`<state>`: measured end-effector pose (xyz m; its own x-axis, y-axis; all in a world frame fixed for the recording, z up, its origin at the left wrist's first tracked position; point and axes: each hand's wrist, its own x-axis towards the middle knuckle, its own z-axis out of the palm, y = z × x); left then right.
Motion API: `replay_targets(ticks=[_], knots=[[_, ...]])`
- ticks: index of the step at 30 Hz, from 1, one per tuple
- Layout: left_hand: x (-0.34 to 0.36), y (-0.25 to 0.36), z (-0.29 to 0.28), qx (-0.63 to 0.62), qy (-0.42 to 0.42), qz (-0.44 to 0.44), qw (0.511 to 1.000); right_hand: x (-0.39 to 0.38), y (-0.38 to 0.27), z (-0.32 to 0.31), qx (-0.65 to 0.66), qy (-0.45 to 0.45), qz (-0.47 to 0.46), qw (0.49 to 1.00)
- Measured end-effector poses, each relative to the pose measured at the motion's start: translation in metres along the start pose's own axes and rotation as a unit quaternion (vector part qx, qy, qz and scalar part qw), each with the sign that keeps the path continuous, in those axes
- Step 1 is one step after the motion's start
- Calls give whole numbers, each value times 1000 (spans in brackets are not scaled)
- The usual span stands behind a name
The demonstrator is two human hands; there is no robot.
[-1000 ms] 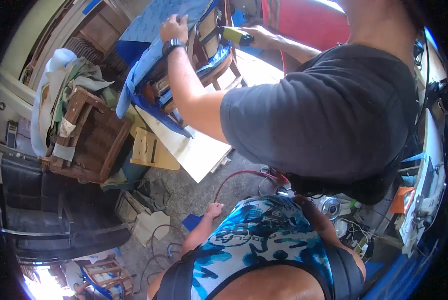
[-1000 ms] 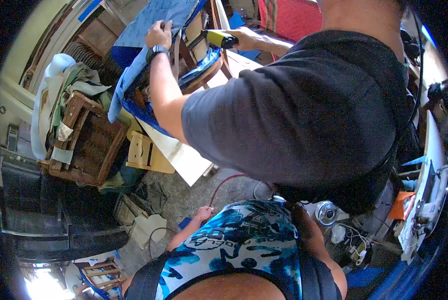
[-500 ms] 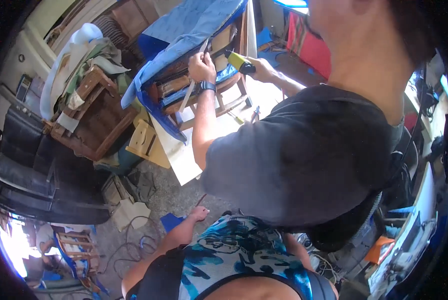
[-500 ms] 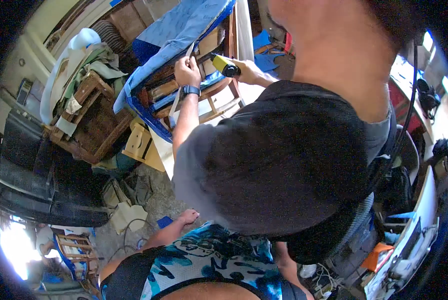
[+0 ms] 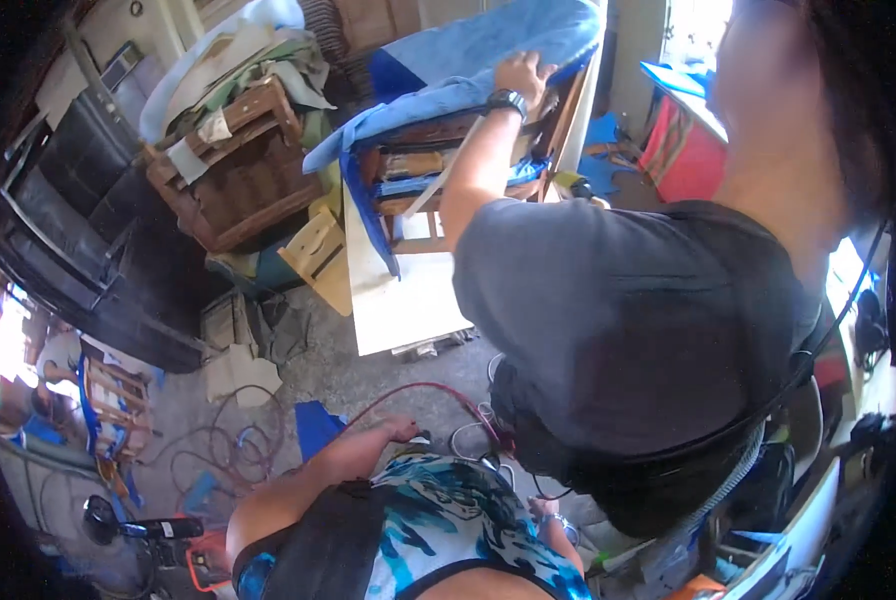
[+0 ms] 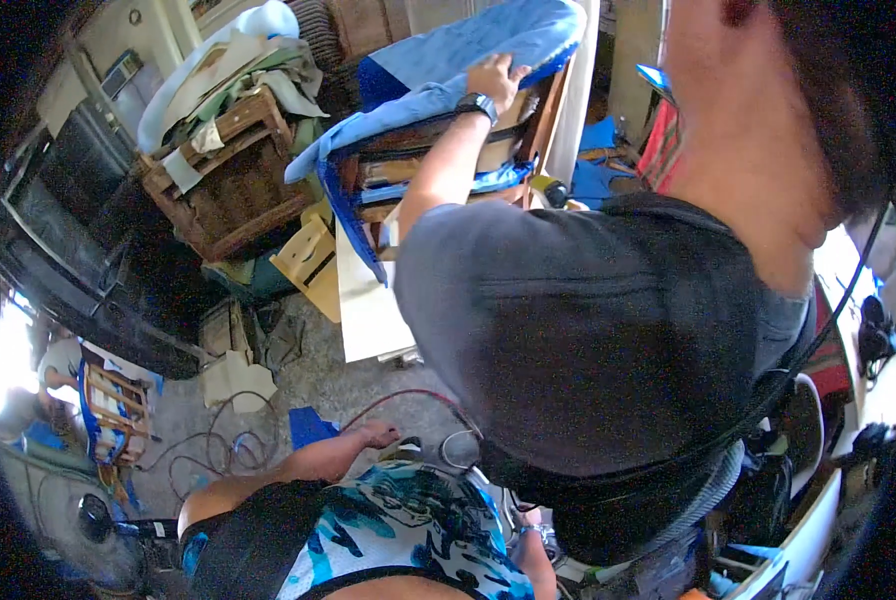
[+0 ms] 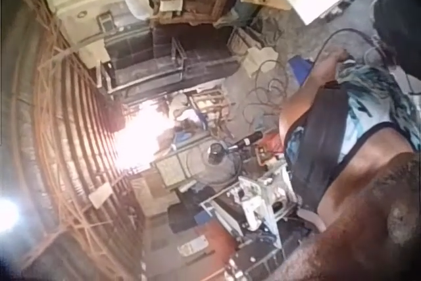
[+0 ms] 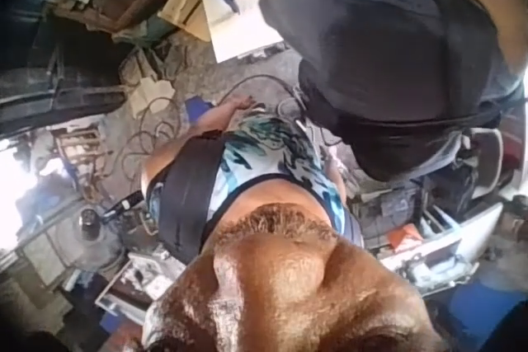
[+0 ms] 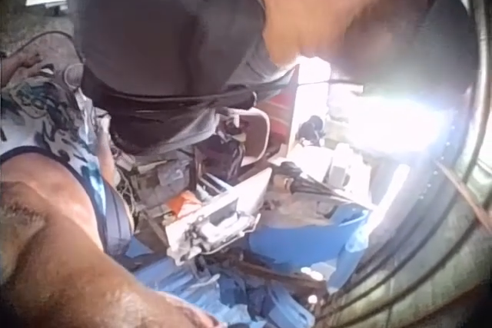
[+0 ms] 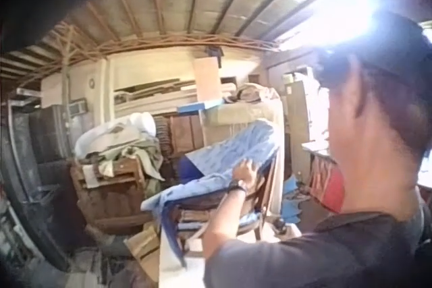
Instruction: Reupholstering a chair frame using a pneumatic staple gun and pliers.
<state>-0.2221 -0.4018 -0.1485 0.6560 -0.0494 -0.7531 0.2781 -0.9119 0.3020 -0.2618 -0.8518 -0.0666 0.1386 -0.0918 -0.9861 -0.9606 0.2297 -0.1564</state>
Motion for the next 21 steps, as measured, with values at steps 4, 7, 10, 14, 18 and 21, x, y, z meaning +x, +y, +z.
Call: replay_targets(ticks=[4,7,10,14,18,21], knots=[[-1,18,-37,-124,109,40,986,114,-5,-2,-203,26,-107,973],[-6,14,-116,-160,265,43,950,130,19,-12,-214,8,-144,966],[5,25,-245,-102,498,152,848,172,14,0,-347,51,-145,925],[-63,26,-435,-45,674,230,701,175,13,54,-338,50,-147,928],[-78,-15,-566,12,705,232,671,185,8,112,-344,9,-142,928],[-23,-23,-623,-100,630,229,735,282,94,100,-142,-246,-481,830]])
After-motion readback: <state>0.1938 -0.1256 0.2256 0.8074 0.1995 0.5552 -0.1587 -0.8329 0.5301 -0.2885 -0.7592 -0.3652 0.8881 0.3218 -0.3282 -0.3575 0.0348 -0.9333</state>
